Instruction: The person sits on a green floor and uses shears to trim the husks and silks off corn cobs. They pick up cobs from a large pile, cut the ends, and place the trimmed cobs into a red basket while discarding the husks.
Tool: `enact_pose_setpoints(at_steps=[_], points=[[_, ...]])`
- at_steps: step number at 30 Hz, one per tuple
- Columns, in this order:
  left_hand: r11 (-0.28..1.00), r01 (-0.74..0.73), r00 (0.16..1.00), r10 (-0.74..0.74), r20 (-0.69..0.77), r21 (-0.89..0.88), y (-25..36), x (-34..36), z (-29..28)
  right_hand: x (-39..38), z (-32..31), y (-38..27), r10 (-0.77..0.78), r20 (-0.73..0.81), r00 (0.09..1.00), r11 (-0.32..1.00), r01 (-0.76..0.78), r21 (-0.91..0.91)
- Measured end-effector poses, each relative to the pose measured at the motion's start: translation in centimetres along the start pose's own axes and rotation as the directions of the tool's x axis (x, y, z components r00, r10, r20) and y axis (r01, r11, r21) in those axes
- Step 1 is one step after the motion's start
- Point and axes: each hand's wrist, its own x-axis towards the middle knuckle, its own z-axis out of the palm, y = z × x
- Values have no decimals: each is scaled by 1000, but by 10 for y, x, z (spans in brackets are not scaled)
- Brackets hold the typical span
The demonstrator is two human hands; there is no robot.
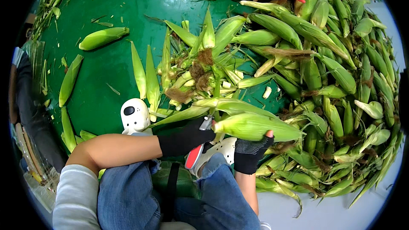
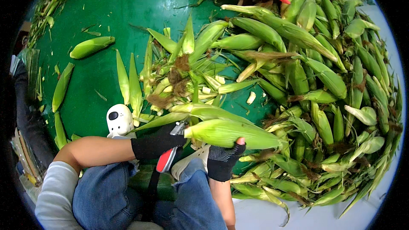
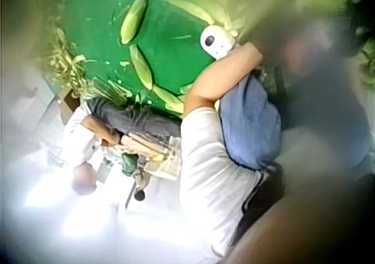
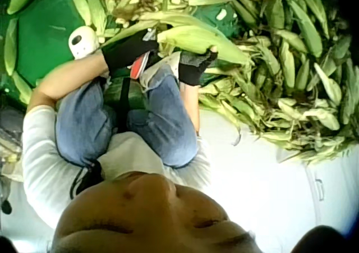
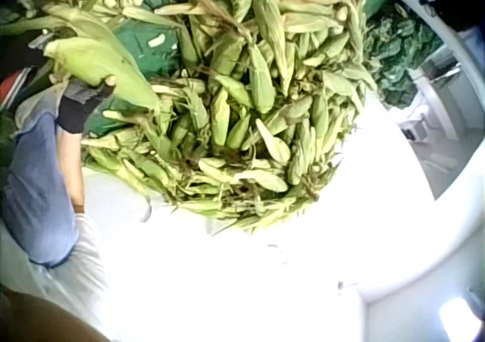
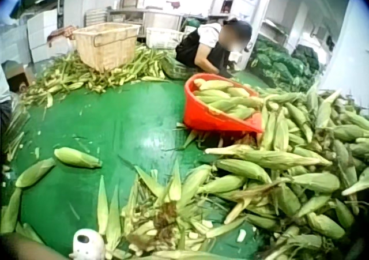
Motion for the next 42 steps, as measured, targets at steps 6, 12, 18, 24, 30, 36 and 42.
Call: enact_pose_setpoints(at_steps=[6, 12, 18, 24, 30, 36, 42], points=[[902, 21, 962, -135, -236, -432, -39, 17, -30, 5, -8, -28, -219, 163, 962, 837, 271, -476], [708, -191, 951, -38, 307, 680, -6, -11, -20, 21, -19, -64, 139, 271, 953, 419, 191, -887], [468, -449, 893, 278, 355, 761, 45, 8, -28, 5, -7, -61, 174, 420, 891, -234, 452, -861], [187, -371, 922, 188, 337, 910, 58, 15, -32, -2, -3, -66, 221, 533, 817, -407, 574, -711], [34, -189, 969, 169, 181, 981, 33, 21, -53, 5, -12, -53, 299, 509, 807, -278, 584, -763], [-170, -181, 939, 262, 221, 969, 23, 12, -70, 8, -27, -57, 396, 577, 714, -33, 639, -768], [369, -40, 977, 209, -41, 929, 49, -12, -108, 2, -47, -86, 460, 190, 867, 419, -23, -908]])
